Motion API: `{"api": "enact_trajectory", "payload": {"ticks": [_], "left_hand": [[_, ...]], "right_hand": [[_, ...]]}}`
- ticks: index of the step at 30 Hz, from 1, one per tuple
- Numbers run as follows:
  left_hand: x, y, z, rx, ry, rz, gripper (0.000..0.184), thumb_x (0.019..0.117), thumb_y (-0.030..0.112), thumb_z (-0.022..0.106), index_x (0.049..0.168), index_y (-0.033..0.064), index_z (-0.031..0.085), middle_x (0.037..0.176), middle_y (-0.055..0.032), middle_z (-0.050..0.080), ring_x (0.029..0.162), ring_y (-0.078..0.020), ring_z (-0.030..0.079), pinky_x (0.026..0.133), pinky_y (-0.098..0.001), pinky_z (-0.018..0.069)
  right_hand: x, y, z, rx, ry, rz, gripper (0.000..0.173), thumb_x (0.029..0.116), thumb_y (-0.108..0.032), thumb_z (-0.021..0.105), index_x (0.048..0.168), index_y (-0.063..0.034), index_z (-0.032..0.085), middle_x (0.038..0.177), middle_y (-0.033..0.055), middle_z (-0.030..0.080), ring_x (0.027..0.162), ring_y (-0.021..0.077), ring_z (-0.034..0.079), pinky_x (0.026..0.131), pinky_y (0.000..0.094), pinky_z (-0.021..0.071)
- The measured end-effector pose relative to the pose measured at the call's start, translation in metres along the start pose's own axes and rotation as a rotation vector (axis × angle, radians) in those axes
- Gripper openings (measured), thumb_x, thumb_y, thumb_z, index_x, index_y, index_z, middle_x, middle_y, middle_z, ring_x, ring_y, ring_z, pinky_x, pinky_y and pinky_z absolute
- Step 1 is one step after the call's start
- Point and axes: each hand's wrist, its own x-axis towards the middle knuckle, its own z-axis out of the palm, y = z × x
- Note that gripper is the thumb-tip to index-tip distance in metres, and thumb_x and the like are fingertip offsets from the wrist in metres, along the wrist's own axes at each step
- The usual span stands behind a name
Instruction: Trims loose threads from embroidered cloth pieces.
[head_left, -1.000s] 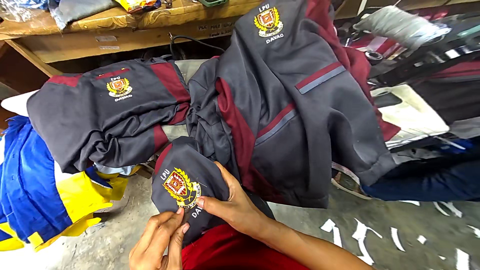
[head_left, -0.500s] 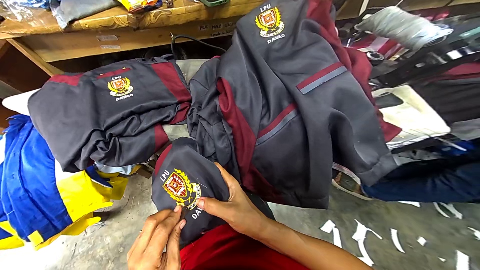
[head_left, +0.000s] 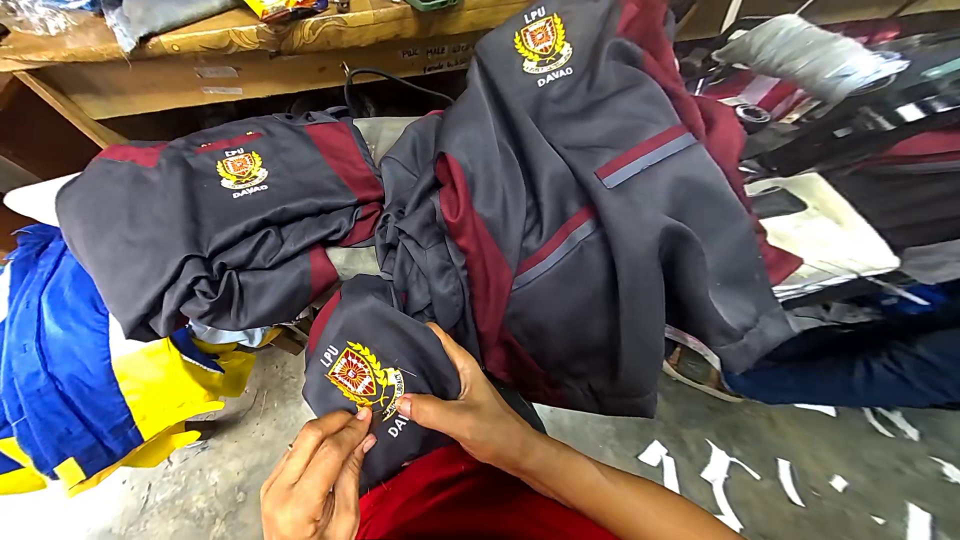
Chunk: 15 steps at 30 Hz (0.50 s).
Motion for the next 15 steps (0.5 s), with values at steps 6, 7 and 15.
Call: {"api": "enact_trajectory", "payload": {"ticks": [6, 7, 15], "left_hand": [[0.000, -0.002, -0.001, -0.037, -0.005, -0.017, 0.012, 0.0968, 0.012, 0.070, 0.104, 0.0048, 0.077, 0.102, -0.0052, 0.071, 0.095, -0.0045, 0.068, 0.083, -0.0148, 0.0570], [0.000, -0.003, -0.002, -0.052, 0.003, -0.028, 0.013, 0.0967, 0.012, 0.070, 0.104, 0.0039, 0.077, 0.102, -0.0053, 0.071, 0.096, -0.0043, 0.068, 0.083, -0.0145, 0.0567], [-0.002, 0.016, -0.007, -0.055, -0.006, -0.126, 0.023, 0.0907, 0.012, 0.077, 0.110, -0.0005, 0.074, 0.101, -0.0082, 0.068, 0.088, -0.0020, 0.065, 0.074, -0.0121, 0.0559]], "right_hand": [[0.001, 0.003, -0.001, 0.081, -0.001, 0.046, 0.062, 0.0829, 0.005, 0.070, 0.140, 0.0038, 0.046, 0.125, 0.0096, 0.065, 0.115, 0.0131, 0.066, 0.100, 0.0302, 0.0563], [0.001, 0.004, -0.001, 0.090, 0.001, 0.049, 0.063, 0.0827, 0.005, 0.070, 0.141, 0.0040, 0.045, 0.126, 0.0100, 0.064, 0.115, 0.0136, 0.065, 0.100, 0.0305, 0.0562], [0.002, 0.008, 0.000, 0.214, 0.047, 0.089, 0.056, 0.0875, 0.004, 0.066, 0.140, 0.0042, 0.047, 0.122, 0.0106, 0.067, 0.111, 0.0152, 0.067, 0.099, 0.0330, 0.0572]]}}
